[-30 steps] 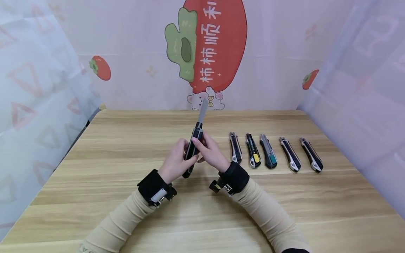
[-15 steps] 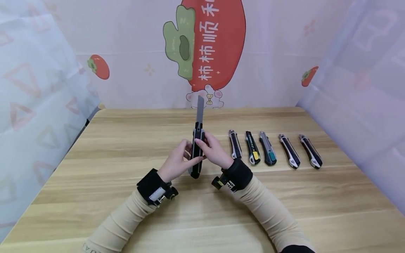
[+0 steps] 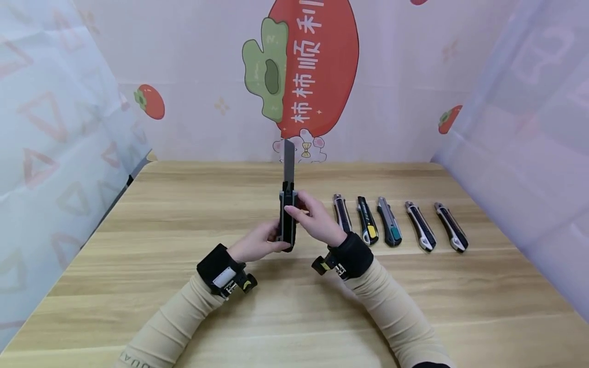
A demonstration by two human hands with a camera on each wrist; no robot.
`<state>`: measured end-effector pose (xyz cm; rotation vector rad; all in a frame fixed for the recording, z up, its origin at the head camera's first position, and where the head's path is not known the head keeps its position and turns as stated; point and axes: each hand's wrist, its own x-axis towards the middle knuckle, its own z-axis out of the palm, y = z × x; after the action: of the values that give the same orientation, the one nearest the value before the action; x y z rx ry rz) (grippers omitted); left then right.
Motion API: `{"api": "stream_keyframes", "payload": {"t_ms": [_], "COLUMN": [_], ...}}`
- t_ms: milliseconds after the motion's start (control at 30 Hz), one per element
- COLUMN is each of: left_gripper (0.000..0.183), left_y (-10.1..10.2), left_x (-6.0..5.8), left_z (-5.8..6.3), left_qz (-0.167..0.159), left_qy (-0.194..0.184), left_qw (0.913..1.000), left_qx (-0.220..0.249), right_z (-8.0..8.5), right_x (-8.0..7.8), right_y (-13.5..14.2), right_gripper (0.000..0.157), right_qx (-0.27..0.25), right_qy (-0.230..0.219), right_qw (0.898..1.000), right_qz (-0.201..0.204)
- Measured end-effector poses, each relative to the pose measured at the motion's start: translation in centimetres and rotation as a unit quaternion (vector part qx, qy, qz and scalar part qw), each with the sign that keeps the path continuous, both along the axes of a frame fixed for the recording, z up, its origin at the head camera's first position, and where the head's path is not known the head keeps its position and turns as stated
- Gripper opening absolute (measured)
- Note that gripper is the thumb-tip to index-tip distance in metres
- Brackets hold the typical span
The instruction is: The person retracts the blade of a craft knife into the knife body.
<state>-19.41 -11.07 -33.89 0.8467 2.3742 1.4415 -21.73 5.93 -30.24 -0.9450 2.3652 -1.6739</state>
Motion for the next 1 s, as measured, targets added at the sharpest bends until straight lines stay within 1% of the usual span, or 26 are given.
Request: {"api": "stream_keyframes", "payload": {"t_ms": [100,200,267,333,433,533,633,767,867,967,1000], "left_gripper": [0.027,0.021,0.02,0.021,0.023,0.025,0.027,0.03,0.033,0.035,0.036], "left_y": [0.0,0.1,0.2,0.4,0.7,0.9,1.0,1.0,0.9,0.9,0.9], "left_x": [0.0,0.0,0.0,0.1,0.3,0.5,0.5,0.5,0.6,0.5,0.5], "left_z": [0.1,0.0,-0.1,-0.2,-0.4,-0.6,-1.0,-1.3,-1.4,-1.4,-1.4], "left_qz": [0.025,0.042,0.044,0.045,0.049,0.051,0.051,0.045,0.045,0.048,0.05], "left_qy": [-0.005,0.013,0.018,0.027,0.04,0.048,0.056,0.064,0.058,0.057,0.062], "left_qw": [0.9997,0.999,0.9988,0.9986,0.998,0.9975,0.997,0.9967,0.997,0.9969,0.9965], "left_qx": [0.004,-0.004,-0.003,-0.002,-0.002,-0.011,-0.015,-0.019,-0.026,-0.026,-0.026], "right_z": [0.1,0.0,-0.1,-0.3,-0.6,-1.1,-1.3,-1.5,-1.6,-1.6,-1.6], "right_x": [0.0,0.0,0.1,0.1,0.3,0.5,0.5,0.6,0.8,0.8,0.8], "right_y": [-0.1,-0.1,-0.3,-0.5,-0.9,-1.1,-1.4,-1.5,-1.5,-1.6,-1.7], "right_gripper": [0.024,0.02,0.02,0.026,0.04,0.048,0.046,0.036,0.031,0.029,0.029], "right_qx": [-0.012,-0.021,-0.041,-0.07,-0.117,-0.139,-0.145,-0.138,-0.127,-0.125,-0.127], "right_qy": [0.012,0.011,0.002,-0.012,-0.04,-0.068,-0.085,-0.092,-0.092,-0.079,-0.075], "right_qw": [1.0,1.0,0.999,0.997,0.99,0.985,0.983,0.984,0.986,0.987,0.987], "right_qz": [0.002,0.004,0.019,0.04,0.072,0.079,0.072,0.063,0.061,0.06,0.06]}}
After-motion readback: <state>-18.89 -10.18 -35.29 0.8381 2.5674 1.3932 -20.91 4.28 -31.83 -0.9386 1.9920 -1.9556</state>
